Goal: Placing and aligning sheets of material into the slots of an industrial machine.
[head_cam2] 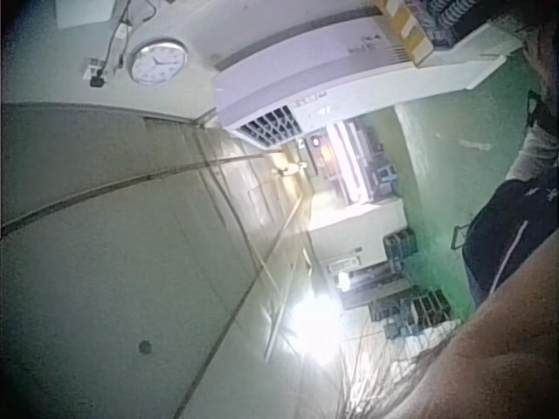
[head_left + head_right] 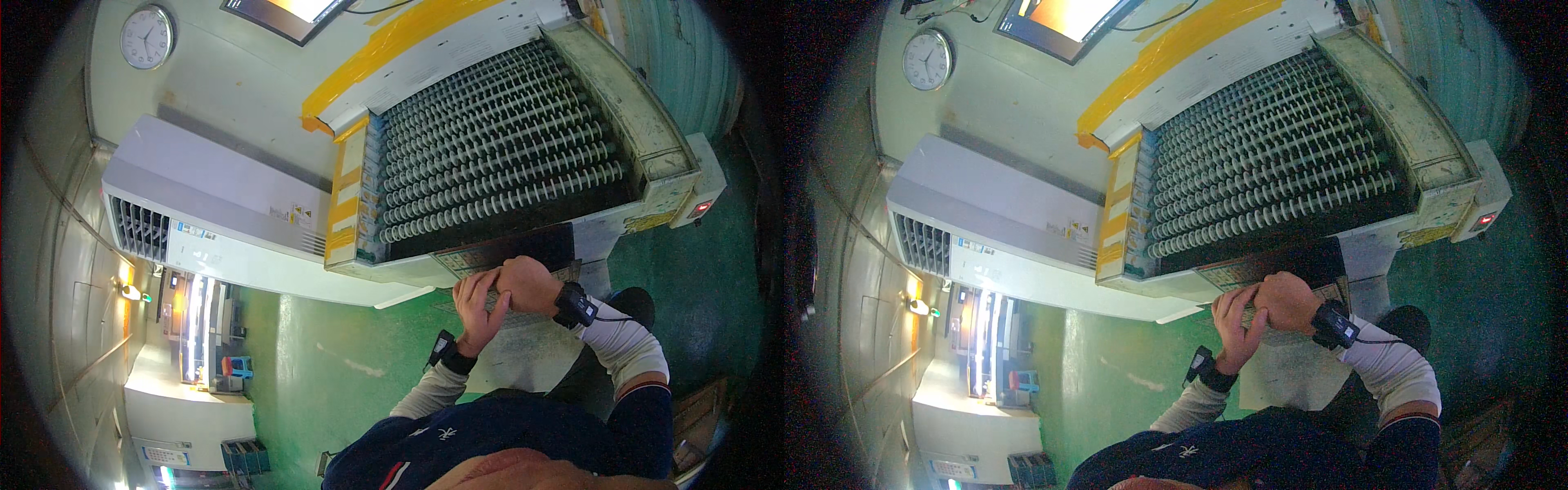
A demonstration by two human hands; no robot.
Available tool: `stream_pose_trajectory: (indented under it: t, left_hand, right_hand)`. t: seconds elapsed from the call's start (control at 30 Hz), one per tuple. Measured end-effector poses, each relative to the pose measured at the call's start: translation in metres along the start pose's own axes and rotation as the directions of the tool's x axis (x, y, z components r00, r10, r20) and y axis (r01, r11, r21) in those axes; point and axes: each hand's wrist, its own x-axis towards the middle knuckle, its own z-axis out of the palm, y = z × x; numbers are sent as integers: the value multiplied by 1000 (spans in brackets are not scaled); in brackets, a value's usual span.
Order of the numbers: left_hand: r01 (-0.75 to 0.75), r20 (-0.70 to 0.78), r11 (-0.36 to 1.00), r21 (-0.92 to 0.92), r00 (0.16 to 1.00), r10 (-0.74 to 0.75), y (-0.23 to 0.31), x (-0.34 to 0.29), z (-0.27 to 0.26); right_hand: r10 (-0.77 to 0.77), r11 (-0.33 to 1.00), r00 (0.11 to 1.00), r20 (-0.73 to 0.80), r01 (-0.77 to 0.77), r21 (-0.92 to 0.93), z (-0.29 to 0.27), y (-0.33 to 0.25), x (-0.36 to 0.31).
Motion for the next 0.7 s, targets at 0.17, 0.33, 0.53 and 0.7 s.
stream_pose_trajectory:
  t: [0.17,0.33,0.53,0.7]
  left_hand:
    - [18,4,1000,-11,1000,-18,1,0,0]
    - [3,-4,1000,-2,1000,-3,-1,1,0]
    - [3,-8,1000,-8,1000,-3,-2,0,1]
    - [0,-17,1000,-14,1000,0,-1,2,2]
  right_hand:
    - [-5,1000,1000,-12,5,7,3,2,1]
    - [-8,1000,1000,2,8,1,4,2,1]
    - [-15,1000,1000,-16,15,-1,6,4,1]
    - [-13,1000,999,-35,14,12,8,5,1]
